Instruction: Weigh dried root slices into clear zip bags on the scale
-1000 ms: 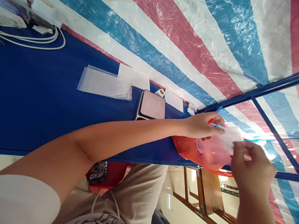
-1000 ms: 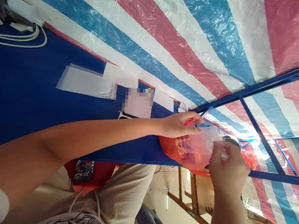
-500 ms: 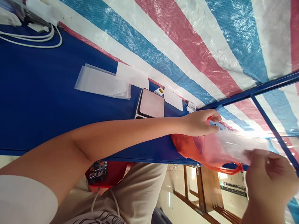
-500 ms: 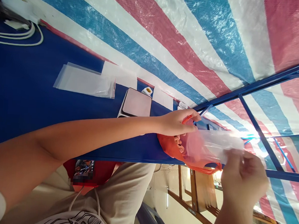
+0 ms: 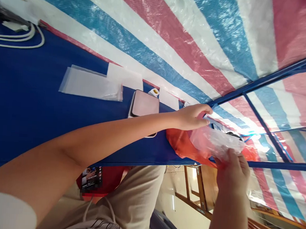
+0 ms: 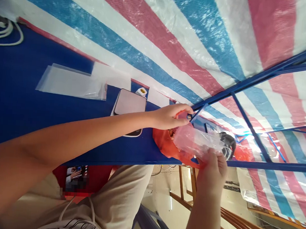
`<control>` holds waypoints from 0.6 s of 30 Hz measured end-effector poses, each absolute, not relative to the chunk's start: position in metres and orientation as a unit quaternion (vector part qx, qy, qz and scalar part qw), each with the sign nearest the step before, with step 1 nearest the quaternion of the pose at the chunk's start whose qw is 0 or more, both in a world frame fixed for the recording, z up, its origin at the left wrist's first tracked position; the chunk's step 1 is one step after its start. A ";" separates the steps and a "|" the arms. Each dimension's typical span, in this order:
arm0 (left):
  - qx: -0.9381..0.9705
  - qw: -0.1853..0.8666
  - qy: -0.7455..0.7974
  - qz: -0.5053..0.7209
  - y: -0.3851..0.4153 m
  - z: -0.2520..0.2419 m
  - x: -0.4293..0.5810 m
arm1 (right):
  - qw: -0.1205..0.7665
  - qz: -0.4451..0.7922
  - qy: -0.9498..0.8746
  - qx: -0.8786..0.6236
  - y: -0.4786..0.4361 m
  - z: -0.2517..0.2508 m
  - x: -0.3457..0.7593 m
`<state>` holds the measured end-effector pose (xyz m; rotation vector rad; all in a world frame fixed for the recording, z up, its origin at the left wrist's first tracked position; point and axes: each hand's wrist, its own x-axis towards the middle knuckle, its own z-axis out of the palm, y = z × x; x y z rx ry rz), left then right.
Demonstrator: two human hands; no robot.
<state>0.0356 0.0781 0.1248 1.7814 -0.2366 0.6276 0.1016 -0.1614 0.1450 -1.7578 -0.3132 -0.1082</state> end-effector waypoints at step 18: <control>0.718 0.686 0.041 0.112 0.081 0.133 -0.090 | 0.735 -0.028 -0.215 -0.643 -0.132 0.151 0.003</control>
